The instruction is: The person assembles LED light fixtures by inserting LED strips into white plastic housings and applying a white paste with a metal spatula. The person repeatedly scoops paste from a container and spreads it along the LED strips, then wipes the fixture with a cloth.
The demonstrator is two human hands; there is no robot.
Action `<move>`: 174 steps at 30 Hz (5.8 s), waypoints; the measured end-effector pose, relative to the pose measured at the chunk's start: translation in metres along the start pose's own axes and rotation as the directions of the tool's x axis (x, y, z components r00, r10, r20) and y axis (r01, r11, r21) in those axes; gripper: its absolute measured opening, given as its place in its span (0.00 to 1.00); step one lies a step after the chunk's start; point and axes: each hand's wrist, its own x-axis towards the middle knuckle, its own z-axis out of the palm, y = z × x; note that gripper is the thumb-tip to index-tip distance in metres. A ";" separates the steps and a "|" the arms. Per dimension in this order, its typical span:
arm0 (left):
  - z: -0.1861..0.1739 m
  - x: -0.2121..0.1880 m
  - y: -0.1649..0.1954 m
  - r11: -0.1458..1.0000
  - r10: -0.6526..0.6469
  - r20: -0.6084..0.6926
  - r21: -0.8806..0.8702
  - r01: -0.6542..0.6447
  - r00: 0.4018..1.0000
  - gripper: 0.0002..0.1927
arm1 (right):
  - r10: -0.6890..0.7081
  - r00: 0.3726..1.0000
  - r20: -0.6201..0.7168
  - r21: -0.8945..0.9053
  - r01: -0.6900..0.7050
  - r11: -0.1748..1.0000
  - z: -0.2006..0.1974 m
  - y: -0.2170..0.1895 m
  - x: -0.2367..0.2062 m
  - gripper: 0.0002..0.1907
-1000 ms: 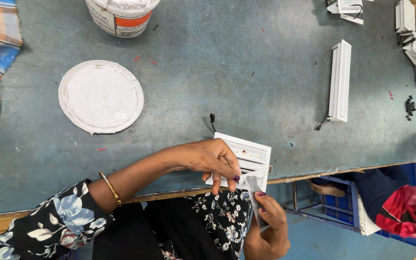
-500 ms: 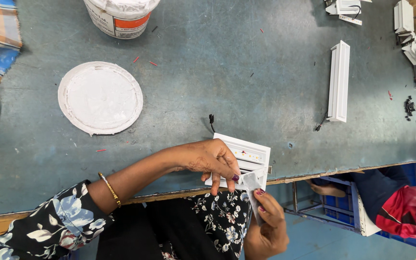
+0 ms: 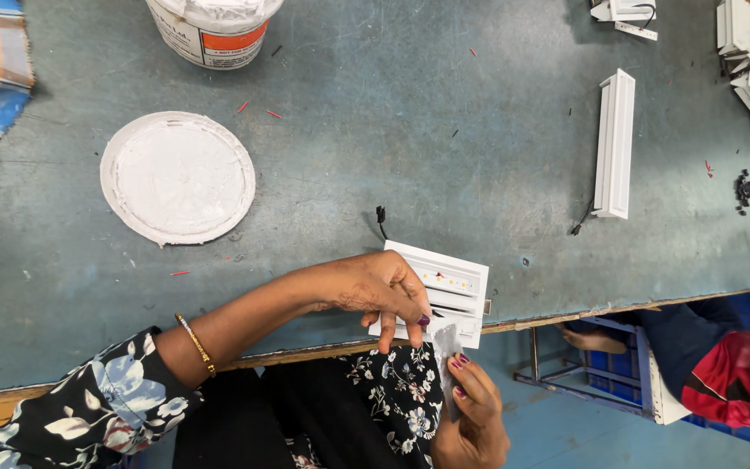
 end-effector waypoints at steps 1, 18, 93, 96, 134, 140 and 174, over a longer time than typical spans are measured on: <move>0.000 0.000 0.000 1.000 -0.002 0.000 0.001 0.002 1.000 0.12 | -0.009 1.000 0.003 -0.006 0.009 1.000 -0.003 0.004 -0.004 0.09; 0.001 0.000 0.002 1.000 -0.021 -0.059 0.017 0.022 0.998 0.10 | 0.083 0.982 -0.169 0.052 -0.076 0.996 0.011 0.016 0.015 0.07; 0.043 -0.037 -0.016 0.988 0.034 -0.510 0.147 0.048 0.859 0.16 | 0.276 0.740 0.613 0.306 -0.545 0.781 -0.025 0.094 0.108 0.11; 0.049 -0.038 -0.020 0.986 0.046 -0.535 0.160 0.048 0.843 0.17 | 0.260 0.730 0.632 0.325 -0.554 0.766 -0.024 0.101 0.108 0.11; 0.092 -0.026 -0.008 0.888 0.353 -0.813 0.447 0.108 0.462 0.18 | 0.241 0.762 0.601 0.273 -0.479 0.835 -0.019 0.109 0.108 0.11; 0.094 -0.021 -0.013 0.833 0.432 -0.792 0.534 0.146 0.432 0.20 | 0.291 0.747 0.598 0.229 -0.507 0.831 -0.018 0.106 0.108 0.13; 0.101 -0.018 -0.019 0.668 0.532 -0.726 0.677 0.311 0.436 0.25 | 0.306 0.755 0.580 0.232 -0.514 0.826 -0.024 0.102 0.107 0.13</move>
